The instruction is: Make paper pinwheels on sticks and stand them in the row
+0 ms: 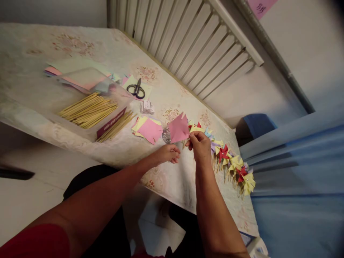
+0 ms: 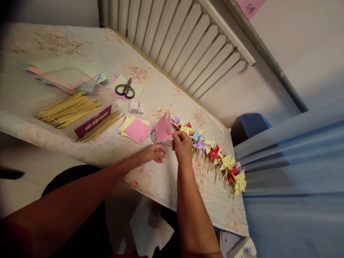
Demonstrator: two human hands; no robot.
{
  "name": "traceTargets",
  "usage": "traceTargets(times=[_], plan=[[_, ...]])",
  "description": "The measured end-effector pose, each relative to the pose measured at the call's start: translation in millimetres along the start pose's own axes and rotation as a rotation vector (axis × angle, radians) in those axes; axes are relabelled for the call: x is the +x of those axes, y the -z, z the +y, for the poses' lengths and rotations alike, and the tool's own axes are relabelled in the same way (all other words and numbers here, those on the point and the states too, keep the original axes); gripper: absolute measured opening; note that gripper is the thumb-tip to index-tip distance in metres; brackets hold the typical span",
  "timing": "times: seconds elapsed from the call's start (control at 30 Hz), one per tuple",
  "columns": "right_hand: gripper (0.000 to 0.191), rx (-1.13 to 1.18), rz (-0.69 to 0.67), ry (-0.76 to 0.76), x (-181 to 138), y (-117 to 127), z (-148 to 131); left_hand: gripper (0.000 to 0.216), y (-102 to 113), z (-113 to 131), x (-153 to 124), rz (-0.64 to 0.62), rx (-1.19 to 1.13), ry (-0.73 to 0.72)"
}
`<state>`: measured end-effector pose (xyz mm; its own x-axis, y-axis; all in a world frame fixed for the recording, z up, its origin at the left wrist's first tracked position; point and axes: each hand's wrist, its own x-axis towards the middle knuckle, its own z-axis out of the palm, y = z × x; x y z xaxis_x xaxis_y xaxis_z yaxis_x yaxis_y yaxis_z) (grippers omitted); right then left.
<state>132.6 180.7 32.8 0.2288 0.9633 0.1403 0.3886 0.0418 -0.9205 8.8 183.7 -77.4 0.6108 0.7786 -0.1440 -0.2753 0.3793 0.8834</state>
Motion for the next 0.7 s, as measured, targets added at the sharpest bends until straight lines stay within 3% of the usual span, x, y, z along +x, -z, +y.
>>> traceTargets(times=[0.13,0.27,0.43,0.57,0.7], plan=[[0.022,0.067,0.001,-0.029,-10,17,8,0.031,0,1,-2,-0.099,-0.215,0.026],[0.027,0.17,-0.011,-0.076,-24,29,22,0.05,-1,13,-4,-0.222,-0.455,-0.081],[0.029,0.23,0.048,-0.119,-42,36,46,0.043,-2,17,-1,-0.314,-0.585,-0.238],[0.028,0.246,0.1,-0.144,-55,35,64,0.029,2,9,3,-0.237,-0.598,-0.223],[0.026,0.268,0.117,-0.172,-65,32,77,0.035,4,5,4,-0.151,-0.533,-0.17]])
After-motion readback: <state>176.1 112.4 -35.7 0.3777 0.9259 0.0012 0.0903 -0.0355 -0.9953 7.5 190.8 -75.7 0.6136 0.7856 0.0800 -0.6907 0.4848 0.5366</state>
